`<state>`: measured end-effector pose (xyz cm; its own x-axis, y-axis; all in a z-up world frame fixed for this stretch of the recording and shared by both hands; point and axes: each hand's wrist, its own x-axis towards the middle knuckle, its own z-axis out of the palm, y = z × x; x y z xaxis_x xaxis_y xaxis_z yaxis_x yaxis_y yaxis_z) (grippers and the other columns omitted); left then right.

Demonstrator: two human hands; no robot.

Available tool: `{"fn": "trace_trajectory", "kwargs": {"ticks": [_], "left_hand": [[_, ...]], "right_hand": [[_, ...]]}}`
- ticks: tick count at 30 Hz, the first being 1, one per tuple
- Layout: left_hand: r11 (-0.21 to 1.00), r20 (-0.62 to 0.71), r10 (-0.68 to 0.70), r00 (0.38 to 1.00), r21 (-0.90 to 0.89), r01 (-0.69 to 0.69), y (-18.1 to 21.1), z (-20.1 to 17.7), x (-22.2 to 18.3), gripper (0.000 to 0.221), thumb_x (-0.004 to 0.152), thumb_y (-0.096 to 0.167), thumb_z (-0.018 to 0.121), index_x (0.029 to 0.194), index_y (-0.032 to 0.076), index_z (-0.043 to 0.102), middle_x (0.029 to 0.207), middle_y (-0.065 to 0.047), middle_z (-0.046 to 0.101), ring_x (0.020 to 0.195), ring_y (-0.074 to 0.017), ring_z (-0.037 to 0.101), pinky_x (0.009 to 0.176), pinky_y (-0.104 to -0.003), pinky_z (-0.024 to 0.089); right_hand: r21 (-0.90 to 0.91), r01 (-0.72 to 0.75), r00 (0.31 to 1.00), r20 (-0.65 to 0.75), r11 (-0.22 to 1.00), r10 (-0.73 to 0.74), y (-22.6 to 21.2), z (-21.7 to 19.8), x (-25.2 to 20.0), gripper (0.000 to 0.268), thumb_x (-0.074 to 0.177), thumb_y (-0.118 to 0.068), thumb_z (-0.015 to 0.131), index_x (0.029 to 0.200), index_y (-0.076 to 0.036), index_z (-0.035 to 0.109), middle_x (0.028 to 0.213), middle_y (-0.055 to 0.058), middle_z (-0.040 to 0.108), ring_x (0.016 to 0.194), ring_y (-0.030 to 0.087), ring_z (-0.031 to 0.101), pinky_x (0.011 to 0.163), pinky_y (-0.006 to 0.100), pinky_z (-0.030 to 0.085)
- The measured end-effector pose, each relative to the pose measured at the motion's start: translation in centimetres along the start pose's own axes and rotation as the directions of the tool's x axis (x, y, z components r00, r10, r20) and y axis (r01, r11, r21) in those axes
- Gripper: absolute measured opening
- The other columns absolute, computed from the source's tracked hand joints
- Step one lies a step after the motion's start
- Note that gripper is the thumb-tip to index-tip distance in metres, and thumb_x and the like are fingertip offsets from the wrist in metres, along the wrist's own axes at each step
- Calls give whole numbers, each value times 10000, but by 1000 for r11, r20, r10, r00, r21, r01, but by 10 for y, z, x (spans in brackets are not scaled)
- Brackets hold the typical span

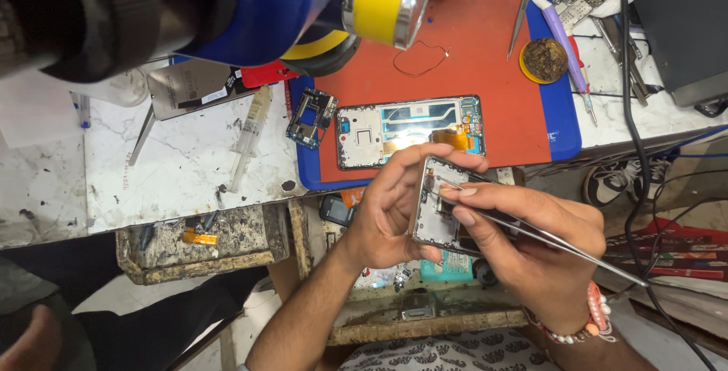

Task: The person uses tweezers and their hands to disassemble and reassemble internal components of a mobile phone on a repair bench.

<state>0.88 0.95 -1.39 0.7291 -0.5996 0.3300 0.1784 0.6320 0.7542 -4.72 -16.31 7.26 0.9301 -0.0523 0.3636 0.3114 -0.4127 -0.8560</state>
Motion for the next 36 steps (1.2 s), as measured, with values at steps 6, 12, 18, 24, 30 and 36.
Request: {"fn": "trace_trajectory", "kwargs": {"ticks": [6,12,18,24,30,36], "left_hand": [[970,11,48,999,237,-49,2,11,-2,866,1066,341,663,1666,54,109,1559,-182,438,1464,-255,466,1292,-443,408],[955,-117,35,993,298,2,-13,24,2,829,1153,415,428,1718,19,-32,1420,-167,455,1414,-267,484,1258,-450,422],[962,-239,67,969,272,0,-11,30,-1,740,1122,330,375,1696,-24,70,1422,-181,501,1383,-283,538,1252,-484,461],[935,-359,109,927,354,27,-10,30,-5,583,1146,234,280,1651,-49,207,1410,-194,555,1349,-276,580,1181,-433,500],[909,-367,157,917,417,11,-14,31,-6,575,1165,268,240,1656,-29,209,1406,-186,562,1336,-253,585,1166,-417,521],[882,-360,168,918,470,23,-19,27,-4,569,1184,289,243,1659,-23,204,1387,-184,566,1322,-244,585,1156,-405,523]], "right_hand": [[-42,43,998,-33,998,-44,5,3,1,190,908,8,779,1089,-19,727,1067,118,789,953,172,798,834,259,633],[-106,110,992,-48,988,-115,11,15,0,207,892,2,792,1085,-8,720,1049,123,785,940,187,800,822,266,632],[-48,106,993,-39,993,-108,20,24,-2,184,927,5,770,1100,-9,711,1068,124,785,956,193,803,834,273,638],[-77,126,990,-60,989,-131,21,40,-7,192,945,-23,746,1127,7,693,1083,138,780,968,212,801,828,284,633],[-93,137,988,-54,986,-143,23,42,-12,183,953,-30,729,1128,12,694,1092,157,775,947,217,801,804,283,640],[0,97,993,-69,995,-97,32,41,-11,165,967,-15,731,1128,-1,697,1093,146,782,968,219,803,833,291,644]]}}
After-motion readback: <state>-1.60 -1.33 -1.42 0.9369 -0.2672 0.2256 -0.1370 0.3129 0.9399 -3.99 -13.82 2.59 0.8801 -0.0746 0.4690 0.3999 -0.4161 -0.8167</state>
